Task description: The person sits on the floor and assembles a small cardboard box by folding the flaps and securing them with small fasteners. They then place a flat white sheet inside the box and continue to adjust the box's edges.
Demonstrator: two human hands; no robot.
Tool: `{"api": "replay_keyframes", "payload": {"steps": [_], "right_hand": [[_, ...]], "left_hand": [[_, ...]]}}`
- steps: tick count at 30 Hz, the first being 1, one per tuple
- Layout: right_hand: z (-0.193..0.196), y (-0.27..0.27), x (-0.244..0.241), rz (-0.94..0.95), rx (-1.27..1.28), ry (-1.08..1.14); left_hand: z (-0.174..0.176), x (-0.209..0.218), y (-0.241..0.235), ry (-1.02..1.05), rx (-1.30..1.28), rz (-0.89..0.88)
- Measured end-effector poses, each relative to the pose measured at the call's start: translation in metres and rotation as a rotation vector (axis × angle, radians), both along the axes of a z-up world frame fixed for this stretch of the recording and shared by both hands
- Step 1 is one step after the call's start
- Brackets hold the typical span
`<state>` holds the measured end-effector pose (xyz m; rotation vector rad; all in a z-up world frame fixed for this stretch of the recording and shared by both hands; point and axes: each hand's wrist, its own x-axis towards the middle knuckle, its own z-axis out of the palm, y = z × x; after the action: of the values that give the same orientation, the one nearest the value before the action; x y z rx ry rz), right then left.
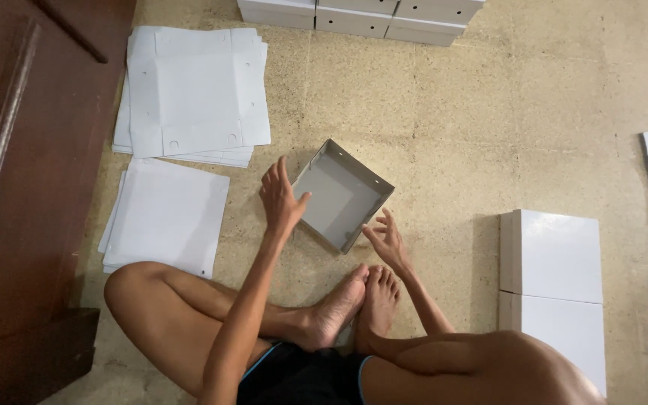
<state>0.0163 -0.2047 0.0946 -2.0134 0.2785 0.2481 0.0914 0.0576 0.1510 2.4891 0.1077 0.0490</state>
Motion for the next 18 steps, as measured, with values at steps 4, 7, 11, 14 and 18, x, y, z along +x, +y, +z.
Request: {"api": "replay_keyframes", "payload": {"steps": [4, 7, 11, 14, 18], "right_hand": [[0.003, 0.016, 0.008, 0.007, 0.039, 0.018], [-0.012, 0.003, 0.012, 0.040, -0.026, 0.011], [-0.049, -0.021, 0.029, 0.198, -0.148, -0.076], [-0.058, -0.029, 0.034, 0.239, -0.170, -0.134], [-0.057, -0.031, 0.030, 0.219, -0.143, -0.135]], "left_hand": [[-0.089, 0.004, 0.031, 0.489, -0.112, -0.177], [-0.092, -0.015, 0.023, 0.581, -0.056, -0.171], [-0.114, -0.028, 0.011, 0.593, -0.067, -0.178], [-0.120, -0.032, 0.009, 0.539, -0.136, -0.170], [-0.160, -0.029, 0.014, 0.538, -0.174, -0.169]]}}
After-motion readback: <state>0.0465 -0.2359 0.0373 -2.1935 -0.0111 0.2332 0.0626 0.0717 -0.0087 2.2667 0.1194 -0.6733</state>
